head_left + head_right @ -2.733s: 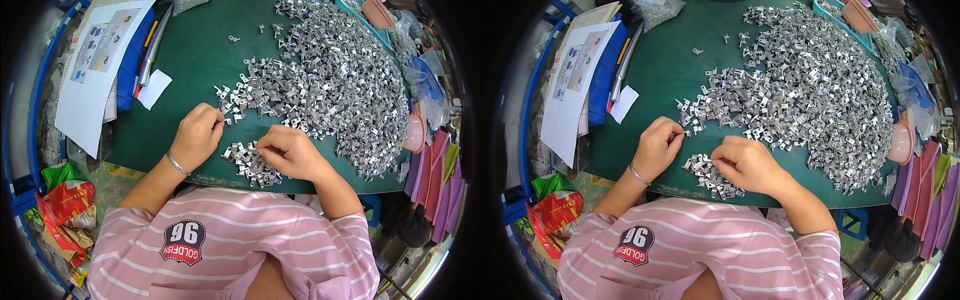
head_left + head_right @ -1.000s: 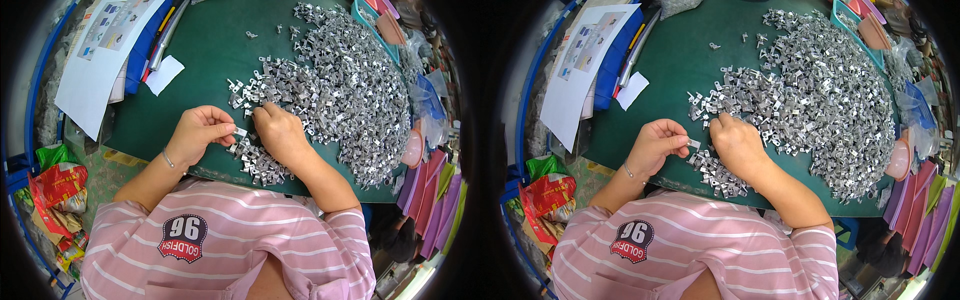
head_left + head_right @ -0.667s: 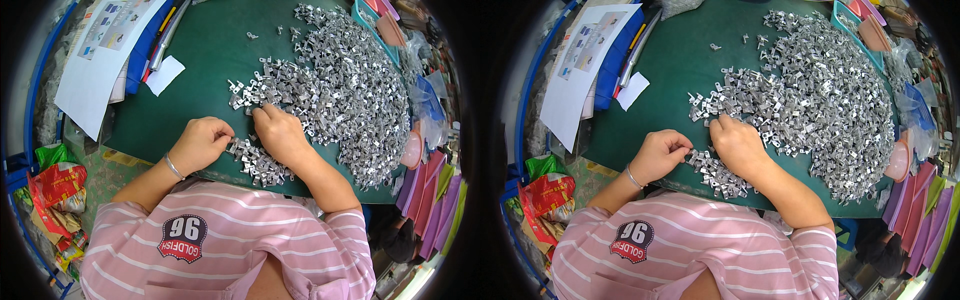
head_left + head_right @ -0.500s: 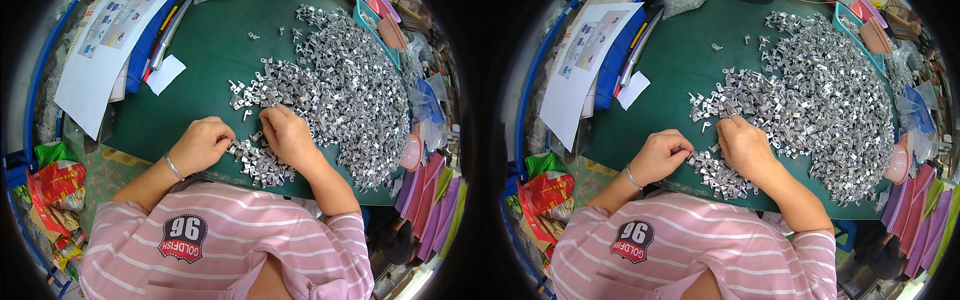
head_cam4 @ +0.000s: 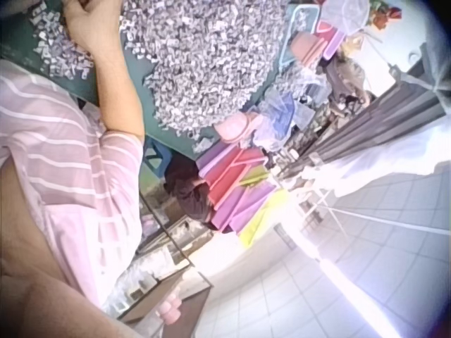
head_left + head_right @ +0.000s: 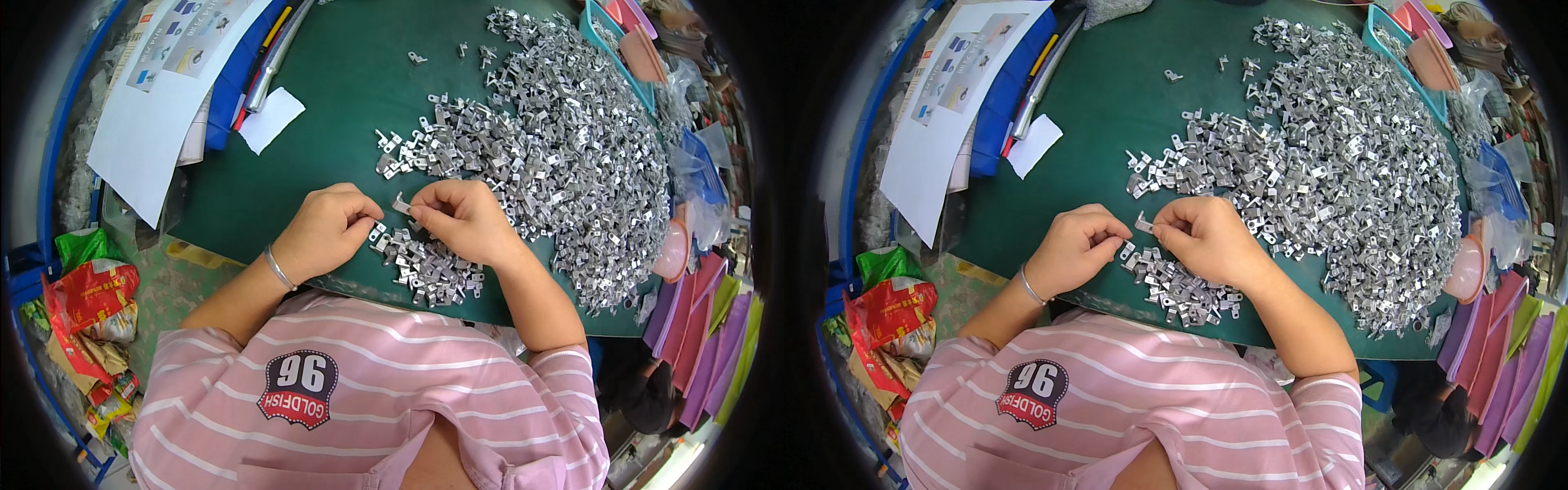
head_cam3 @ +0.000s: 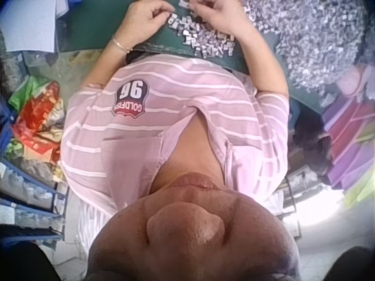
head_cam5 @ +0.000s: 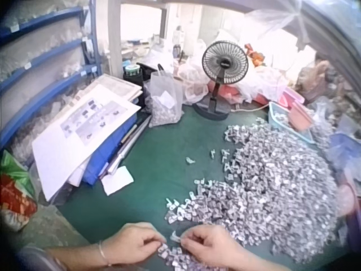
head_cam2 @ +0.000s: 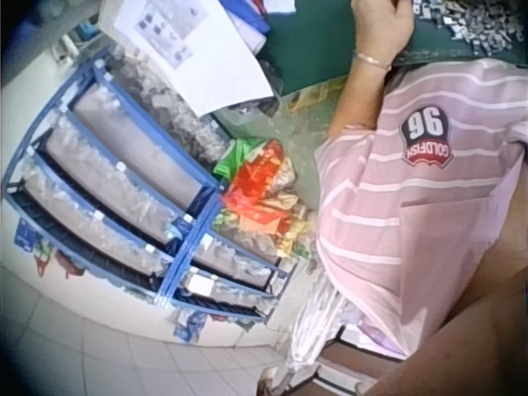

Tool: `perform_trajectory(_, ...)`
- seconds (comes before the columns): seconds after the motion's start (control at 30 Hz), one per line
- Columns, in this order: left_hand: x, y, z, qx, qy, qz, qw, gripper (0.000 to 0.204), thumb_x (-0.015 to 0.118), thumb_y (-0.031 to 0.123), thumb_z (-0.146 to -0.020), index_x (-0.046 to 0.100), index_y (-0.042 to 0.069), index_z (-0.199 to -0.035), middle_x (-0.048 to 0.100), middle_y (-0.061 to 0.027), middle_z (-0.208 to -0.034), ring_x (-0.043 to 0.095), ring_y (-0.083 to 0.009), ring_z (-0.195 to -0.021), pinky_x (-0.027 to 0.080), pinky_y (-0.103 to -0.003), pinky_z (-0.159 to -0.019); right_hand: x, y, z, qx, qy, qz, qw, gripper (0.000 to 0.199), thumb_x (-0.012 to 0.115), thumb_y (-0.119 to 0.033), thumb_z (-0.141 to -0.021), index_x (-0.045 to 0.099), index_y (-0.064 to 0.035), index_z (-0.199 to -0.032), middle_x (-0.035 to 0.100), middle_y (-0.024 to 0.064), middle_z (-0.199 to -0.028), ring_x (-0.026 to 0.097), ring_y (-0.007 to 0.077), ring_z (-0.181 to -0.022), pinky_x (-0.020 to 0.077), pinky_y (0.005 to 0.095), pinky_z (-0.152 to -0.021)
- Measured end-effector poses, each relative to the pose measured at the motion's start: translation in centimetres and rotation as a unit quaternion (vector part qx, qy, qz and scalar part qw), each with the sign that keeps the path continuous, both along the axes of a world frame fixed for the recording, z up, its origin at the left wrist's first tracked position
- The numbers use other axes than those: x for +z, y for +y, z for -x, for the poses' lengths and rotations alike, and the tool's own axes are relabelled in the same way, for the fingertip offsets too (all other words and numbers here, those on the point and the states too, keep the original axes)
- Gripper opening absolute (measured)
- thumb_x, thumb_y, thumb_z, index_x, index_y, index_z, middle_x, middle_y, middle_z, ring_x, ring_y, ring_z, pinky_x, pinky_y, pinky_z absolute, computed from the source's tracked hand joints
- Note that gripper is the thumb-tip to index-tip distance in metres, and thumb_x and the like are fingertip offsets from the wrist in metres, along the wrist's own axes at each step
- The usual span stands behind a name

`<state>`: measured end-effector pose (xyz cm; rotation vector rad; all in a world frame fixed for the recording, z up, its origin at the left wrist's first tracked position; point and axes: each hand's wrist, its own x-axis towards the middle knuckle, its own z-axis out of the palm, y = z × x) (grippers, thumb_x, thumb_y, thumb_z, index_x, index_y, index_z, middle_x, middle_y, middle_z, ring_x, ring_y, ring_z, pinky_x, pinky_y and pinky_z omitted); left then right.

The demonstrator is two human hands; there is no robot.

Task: The person picks up and snaps together small metal clips by hand at a workstation, handling the pieces one at a time from a large pile on the table.

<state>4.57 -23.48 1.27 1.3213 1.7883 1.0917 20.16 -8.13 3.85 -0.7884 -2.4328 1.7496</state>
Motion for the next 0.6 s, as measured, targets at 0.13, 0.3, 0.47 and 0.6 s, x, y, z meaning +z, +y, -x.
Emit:
perform_trajectory(0.13, -0.1, 0.2, 0.0, 0.011, -0.002, 0.006, 1.000, 0.009, 0.063, -0.003, -0.079, 0.068, -0.001, -0.086, 0.057, -0.0061, -0.072, 0.055, -0.0104, -0.055, 0.042, -0.024, -0.050, 0.8, 0.5, -1.1, -0.024, -0.006, 0.197, 0.980, 0.010, 0.067, -0.007, -0.086, 0.067, 0.0030, -0.086, 0.061, -0.0016, -0.070, 0.049, 0.0022, -0.059, 0.0381, 0.0195, -0.051)
perform_trajectory(0.3, -0.1, 0.2, -0.1, 0.014, -0.013, 0.002, 1.000, 0.009, 0.063, -0.003, -0.079, 0.068, -0.001, -0.086, 0.057, -0.0061, -0.071, 0.056, -0.0105, -0.055, 0.042, -0.024, -0.050, 0.7, 0.5, -2.1, -0.035, 0.040, 0.220, 0.974, 0.010, 0.066, -0.006, -0.087, 0.066, 0.0029, -0.090, 0.060, -0.0032, -0.071, 0.046, -0.0002, -0.060, 0.0357, 0.0176, -0.050)
perform_trajectory(0.47, 0.5, 0.3, -0.1, 0.018, -0.017, 0.027, 0.999, 0.009, 0.061, -0.001, -0.079, 0.068, -0.001, -0.085, 0.060, -0.0104, -0.074, 0.059, -0.0183, -0.059, 0.046, -0.029, -0.055, -0.2, 0.8, -2.3, 0.071, 0.108, -0.119, 0.984, 0.008, 0.066, -0.004, -0.082, 0.066, -0.0008, -0.089, 0.061, 0.0047, -0.071, 0.057, 0.0171, -0.060, 0.0443, 0.0297, -0.051)
perform_trajectory(0.6, -0.4, 0.0, 0.0, 0.019, -0.015, 0.003, 1.000, 0.008, 0.062, -0.003, -0.079, 0.067, -0.001, -0.086, 0.057, -0.0062, -0.073, 0.055, -0.0103, -0.055, 0.043, -0.024, -0.051, 1.1, 0.4, -2.0, 0.157, 0.079, -0.237, 0.956, 0.008, 0.066, -0.005, -0.077, 0.065, -0.0034, -0.085, 0.058, 0.0105, -0.075, 0.060, 0.0315, -0.072, 0.0495, 0.0394, -0.060)
